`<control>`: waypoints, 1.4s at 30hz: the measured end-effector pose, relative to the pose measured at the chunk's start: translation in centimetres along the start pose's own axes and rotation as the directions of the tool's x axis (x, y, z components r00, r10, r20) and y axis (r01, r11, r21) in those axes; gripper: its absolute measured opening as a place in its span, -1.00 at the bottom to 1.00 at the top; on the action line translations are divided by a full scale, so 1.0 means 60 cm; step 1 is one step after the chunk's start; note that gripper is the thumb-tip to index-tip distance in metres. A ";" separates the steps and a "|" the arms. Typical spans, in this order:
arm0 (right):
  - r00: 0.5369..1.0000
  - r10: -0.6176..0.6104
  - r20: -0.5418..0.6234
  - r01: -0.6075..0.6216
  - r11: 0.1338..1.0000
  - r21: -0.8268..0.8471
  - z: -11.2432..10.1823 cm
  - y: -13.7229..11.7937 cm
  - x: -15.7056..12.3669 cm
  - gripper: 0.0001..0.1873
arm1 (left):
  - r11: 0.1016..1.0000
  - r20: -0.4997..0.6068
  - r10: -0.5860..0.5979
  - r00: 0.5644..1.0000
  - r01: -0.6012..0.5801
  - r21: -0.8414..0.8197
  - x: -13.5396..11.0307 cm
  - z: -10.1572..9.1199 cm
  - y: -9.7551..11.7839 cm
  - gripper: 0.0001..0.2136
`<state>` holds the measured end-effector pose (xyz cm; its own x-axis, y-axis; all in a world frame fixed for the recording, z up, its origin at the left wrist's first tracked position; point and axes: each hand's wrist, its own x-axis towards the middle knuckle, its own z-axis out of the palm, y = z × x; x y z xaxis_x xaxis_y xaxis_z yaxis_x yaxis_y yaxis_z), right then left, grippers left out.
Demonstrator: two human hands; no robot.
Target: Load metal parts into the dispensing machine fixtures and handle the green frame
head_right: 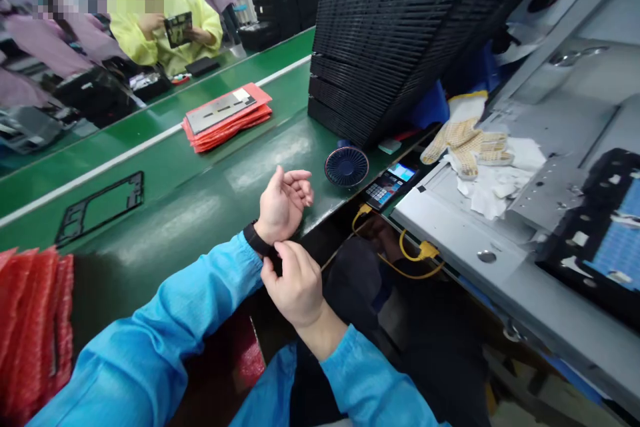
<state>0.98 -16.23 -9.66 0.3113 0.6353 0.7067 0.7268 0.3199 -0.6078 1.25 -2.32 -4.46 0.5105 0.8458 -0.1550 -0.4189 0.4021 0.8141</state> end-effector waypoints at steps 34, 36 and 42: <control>0.981 -0.028 0.190 0.015 0.997 0.072 0.041 0.060 0.053 -0.95 | 0.936 -0.251 0.342 0.905 -0.306 0.174 0.067 -0.065 -0.009 -0.48; 0.970 -0.039 0.241 0.006 0.991 0.135 0.027 0.064 0.065 -0.95 | 0.937 -0.222 0.332 0.917 -0.293 0.191 0.060 -0.057 -0.011 -0.49; 0.952 0.006 0.306 -0.068 0.979 0.193 0.011 0.068 0.073 -0.88 | 0.922 -0.190 0.356 0.915 -0.310 0.233 0.055 -0.054 -0.022 -0.48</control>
<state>4.91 -11.68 -9.26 0.1134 0.8216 0.5586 0.5726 0.4054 -0.7126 1.04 1.05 -7.89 0.1755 0.9836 0.0415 -0.3695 0.0267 0.9288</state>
